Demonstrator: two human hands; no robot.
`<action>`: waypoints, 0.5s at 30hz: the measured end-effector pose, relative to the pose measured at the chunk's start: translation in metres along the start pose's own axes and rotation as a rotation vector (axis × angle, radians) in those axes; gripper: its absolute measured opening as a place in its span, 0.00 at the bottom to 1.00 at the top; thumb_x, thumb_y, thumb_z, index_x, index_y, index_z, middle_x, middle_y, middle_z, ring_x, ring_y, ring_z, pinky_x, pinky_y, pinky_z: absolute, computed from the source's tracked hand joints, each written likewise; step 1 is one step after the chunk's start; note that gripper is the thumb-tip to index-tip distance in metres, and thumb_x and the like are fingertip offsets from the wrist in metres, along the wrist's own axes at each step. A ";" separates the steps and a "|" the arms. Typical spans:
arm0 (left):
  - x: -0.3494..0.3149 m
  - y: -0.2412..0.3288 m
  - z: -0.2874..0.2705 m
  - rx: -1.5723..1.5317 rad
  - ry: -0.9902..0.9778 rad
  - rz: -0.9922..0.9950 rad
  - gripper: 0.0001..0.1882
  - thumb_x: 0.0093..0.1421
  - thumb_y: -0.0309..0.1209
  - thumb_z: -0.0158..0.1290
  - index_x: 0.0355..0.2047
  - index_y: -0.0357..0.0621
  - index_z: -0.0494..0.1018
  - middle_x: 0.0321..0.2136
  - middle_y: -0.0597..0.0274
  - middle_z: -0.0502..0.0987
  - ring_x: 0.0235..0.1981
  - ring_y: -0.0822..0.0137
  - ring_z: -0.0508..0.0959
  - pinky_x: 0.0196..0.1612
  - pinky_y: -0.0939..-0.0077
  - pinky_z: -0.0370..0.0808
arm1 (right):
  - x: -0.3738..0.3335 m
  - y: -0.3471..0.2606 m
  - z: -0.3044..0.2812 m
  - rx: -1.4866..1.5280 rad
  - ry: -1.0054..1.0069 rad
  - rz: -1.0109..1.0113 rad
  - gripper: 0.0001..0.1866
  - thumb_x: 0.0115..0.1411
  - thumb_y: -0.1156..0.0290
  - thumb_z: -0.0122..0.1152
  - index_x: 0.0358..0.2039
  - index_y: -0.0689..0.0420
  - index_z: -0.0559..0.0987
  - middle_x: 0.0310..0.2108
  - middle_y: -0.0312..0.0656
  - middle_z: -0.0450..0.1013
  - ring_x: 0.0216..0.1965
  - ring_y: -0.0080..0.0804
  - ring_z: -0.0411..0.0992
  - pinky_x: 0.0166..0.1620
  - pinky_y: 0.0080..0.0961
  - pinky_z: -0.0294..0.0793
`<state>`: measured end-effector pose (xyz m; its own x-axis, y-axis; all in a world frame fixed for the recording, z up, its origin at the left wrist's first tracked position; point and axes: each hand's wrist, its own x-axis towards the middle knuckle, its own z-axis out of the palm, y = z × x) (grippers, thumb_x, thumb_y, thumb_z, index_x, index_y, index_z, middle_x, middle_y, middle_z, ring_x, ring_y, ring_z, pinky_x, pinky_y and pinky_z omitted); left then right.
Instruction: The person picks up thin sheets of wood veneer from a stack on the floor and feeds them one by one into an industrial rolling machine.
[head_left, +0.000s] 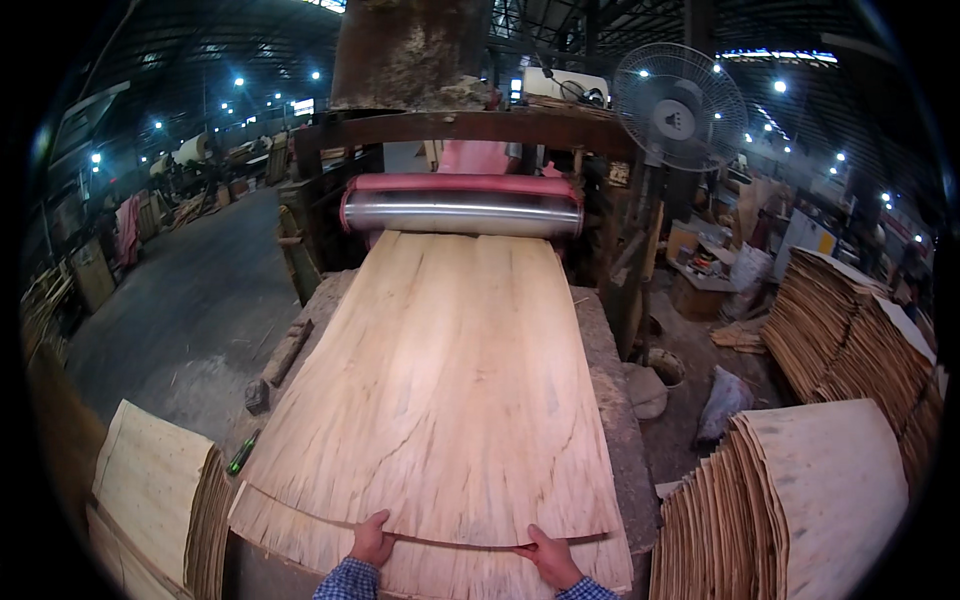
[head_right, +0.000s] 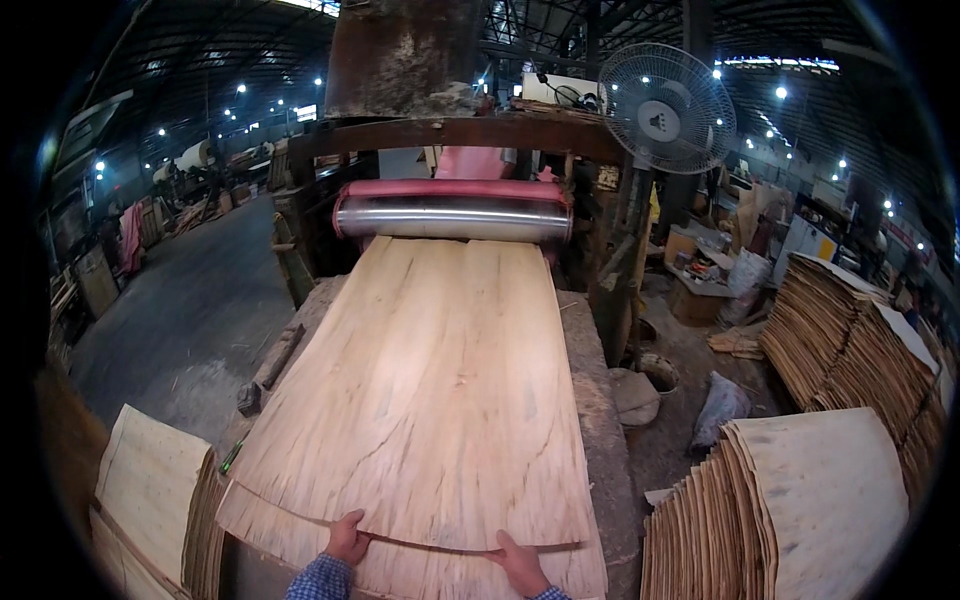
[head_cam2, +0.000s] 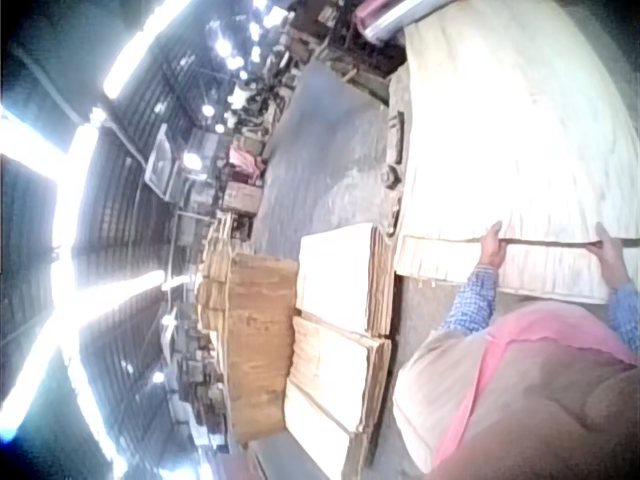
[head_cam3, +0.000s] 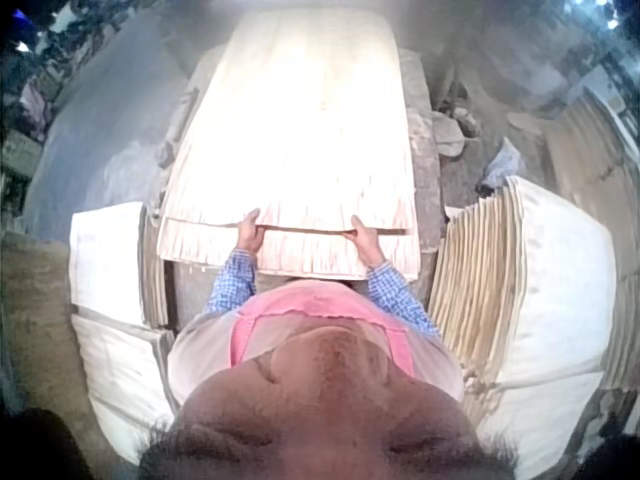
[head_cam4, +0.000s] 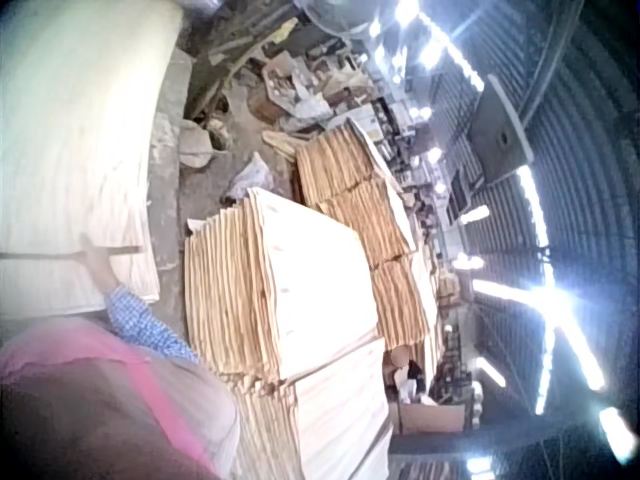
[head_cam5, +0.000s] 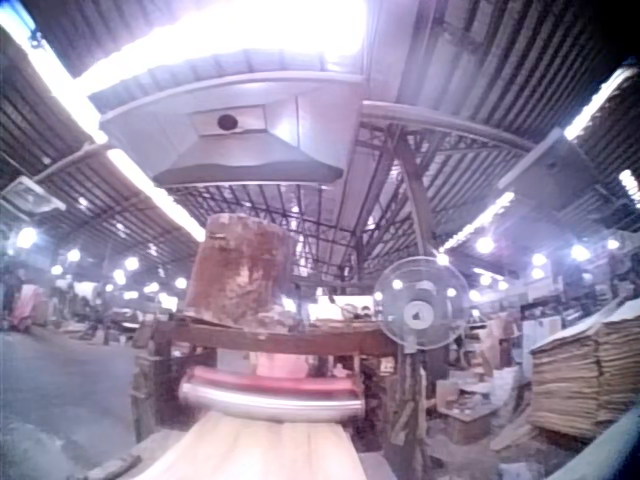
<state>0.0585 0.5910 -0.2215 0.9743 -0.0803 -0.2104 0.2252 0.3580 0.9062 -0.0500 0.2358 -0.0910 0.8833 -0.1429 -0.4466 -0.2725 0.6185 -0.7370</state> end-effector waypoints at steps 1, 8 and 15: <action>0.000 0.002 0.002 -0.022 -0.001 -0.022 0.19 0.56 0.17 0.51 0.49 0.34 0.69 0.46 0.52 0.75 0.49 0.62 0.74 0.52 0.72 0.72 | 0.002 0.002 -0.003 -0.005 0.000 0.013 0.15 0.66 0.68 0.51 0.46 0.69 0.71 0.43 0.48 0.74 0.43 0.37 0.75 0.51 0.40 0.77; -0.048 0.074 0.060 0.919 -0.016 0.359 0.17 0.57 0.18 0.52 0.48 0.35 0.70 0.45 0.52 0.76 0.48 0.63 0.75 0.52 0.71 0.72 | -0.007 -0.008 0.004 0.009 0.048 -0.008 0.14 0.65 0.69 0.53 0.42 0.70 0.71 0.39 0.48 0.73 0.41 0.40 0.75 0.48 0.41 0.78; 0.020 -0.037 -0.032 -0.118 0.022 0.010 0.18 0.59 0.19 0.50 0.50 0.33 0.70 0.47 0.53 0.75 0.49 0.65 0.73 0.53 0.70 0.72 | 0.002 0.005 0.003 -0.010 -0.016 -0.075 0.22 0.65 0.72 0.50 0.57 0.66 0.61 0.47 0.50 0.69 0.41 0.42 0.75 0.42 0.43 0.81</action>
<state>0.0694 0.6058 -0.2703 0.9760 -0.0558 -0.2107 0.2121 0.4655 0.8593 -0.0481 0.2403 -0.0941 0.9075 -0.1760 -0.3815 -0.2089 0.5988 -0.7731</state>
